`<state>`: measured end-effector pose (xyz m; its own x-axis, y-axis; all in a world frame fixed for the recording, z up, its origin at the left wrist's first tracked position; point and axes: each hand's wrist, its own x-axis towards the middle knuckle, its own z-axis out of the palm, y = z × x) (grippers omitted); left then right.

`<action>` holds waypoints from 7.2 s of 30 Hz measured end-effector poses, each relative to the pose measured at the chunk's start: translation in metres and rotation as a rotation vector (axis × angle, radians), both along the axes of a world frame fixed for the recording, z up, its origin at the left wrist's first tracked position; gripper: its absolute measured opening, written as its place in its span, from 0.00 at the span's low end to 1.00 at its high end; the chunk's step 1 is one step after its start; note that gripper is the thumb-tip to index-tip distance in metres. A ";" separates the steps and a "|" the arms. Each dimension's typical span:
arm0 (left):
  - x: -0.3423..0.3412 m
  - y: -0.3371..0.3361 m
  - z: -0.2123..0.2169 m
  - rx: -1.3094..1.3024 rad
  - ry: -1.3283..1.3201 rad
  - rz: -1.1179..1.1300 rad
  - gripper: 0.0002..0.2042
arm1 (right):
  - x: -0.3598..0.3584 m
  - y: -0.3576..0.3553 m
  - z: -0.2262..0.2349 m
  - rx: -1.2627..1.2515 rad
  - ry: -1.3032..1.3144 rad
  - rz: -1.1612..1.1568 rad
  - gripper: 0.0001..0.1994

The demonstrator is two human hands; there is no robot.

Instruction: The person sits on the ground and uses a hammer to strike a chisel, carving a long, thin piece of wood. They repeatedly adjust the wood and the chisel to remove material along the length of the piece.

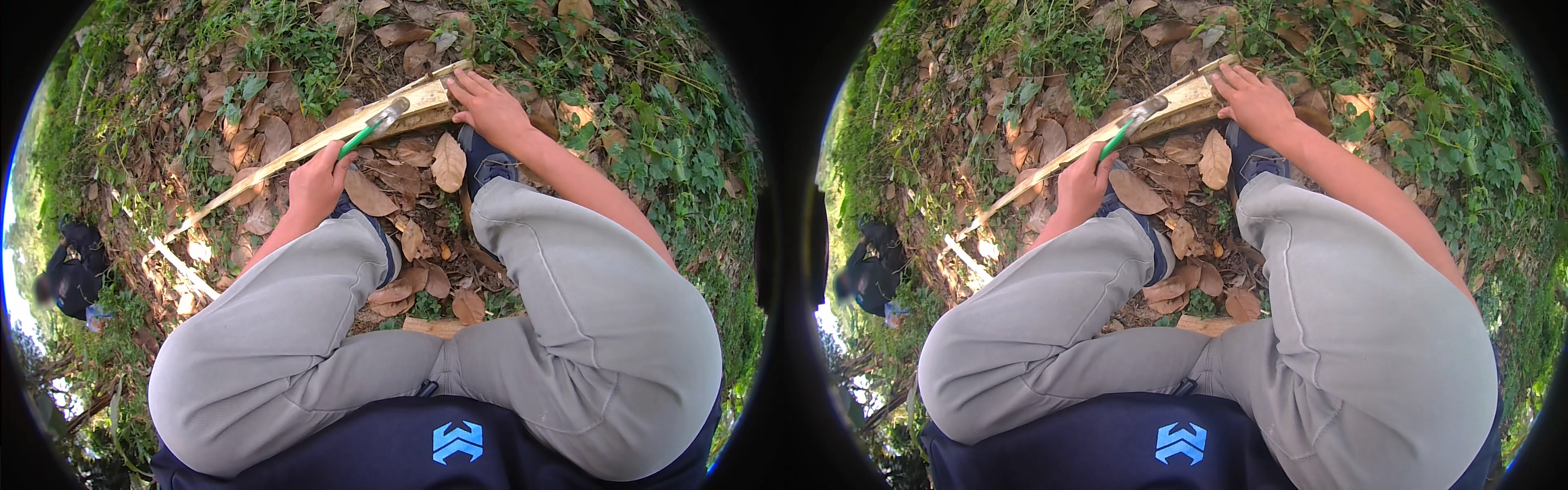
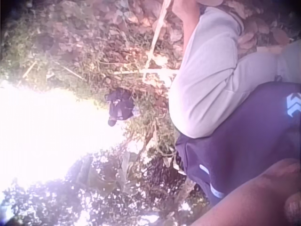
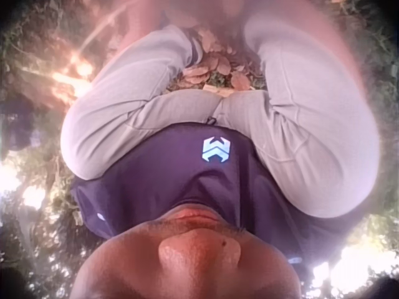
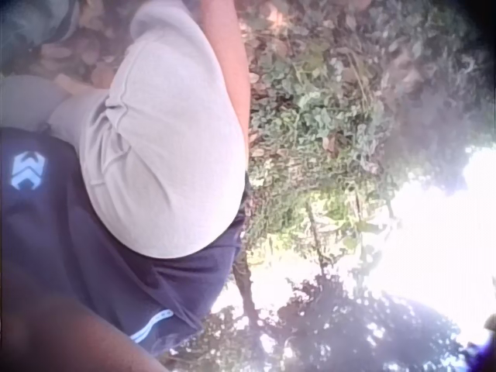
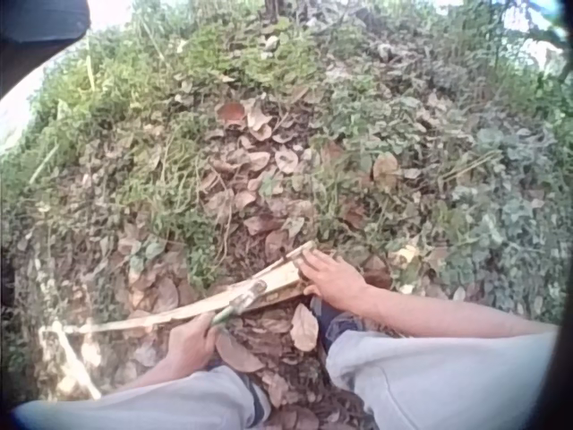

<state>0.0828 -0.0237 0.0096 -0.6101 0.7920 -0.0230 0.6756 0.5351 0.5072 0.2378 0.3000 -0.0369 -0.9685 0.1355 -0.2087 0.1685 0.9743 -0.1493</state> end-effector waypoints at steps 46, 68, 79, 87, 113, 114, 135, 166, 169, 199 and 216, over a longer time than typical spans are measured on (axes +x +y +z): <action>-0.020 -0.002 0.017 -0.056 -0.090 0.191 0.17 | 0.007 0.000 0.003 -0.013 0.203 0.034 0.27; 0.005 0.115 0.062 0.360 -0.547 -0.212 0.52 | -0.061 -0.075 0.095 -1.423 0.427 -0.443 0.25; -0.037 0.035 -0.031 0.028 -0.086 -0.215 0.26 | 0.055 0.017 0.111 -0.699 -0.003 -0.338 0.15; -0.048 0.038 -0.044 0.038 -0.134 -0.118 0.20 | 0.058 0.005 0.118 -0.650 0.127 -0.242 0.18; -0.051 0.046 -0.036 -0.253 -0.206 -0.024 0.21 | 0.051 -0.007 0.103 -0.640 0.477 -0.025 0.25; -0.051 0.047 -0.036 -0.247 -0.201 -0.024 0.21 | 0.053 -0.004 0.102 -0.650 0.447 -0.018 0.23; -0.051 0.050 -0.036 -0.250 -0.233 -0.004 0.20 | 0.077 -0.004 0.055 -0.591 0.078 -0.320 0.21; -0.052 0.047 -0.033 -0.255 -0.276 0.009 0.21 | 0.080 -0.011 0.091 -0.583 0.177 -0.149 0.18; -0.053 0.048 -0.031 -0.255 -0.286 0.011 0.21 | 0.082 0.005 0.093 -0.650 0.344 -0.011 0.20; -0.054 0.051 -0.036 -0.256 -0.299 0.013 0.21 | 0.066 -0.015 0.082 -0.815 0.310 -0.195 0.20; -0.051 0.051 -0.039 -0.221 -0.296 0.009 0.21 | 0.069 -0.018 0.073 -0.635 0.041 -0.358 0.22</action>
<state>0.0317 0.0273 -0.0290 -0.5579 0.7429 -0.3699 0.5115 0.6589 0.5516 0.3064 0.2824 0.0364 -0.8964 0.3099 -0.3170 0.4426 0.5841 -0.6805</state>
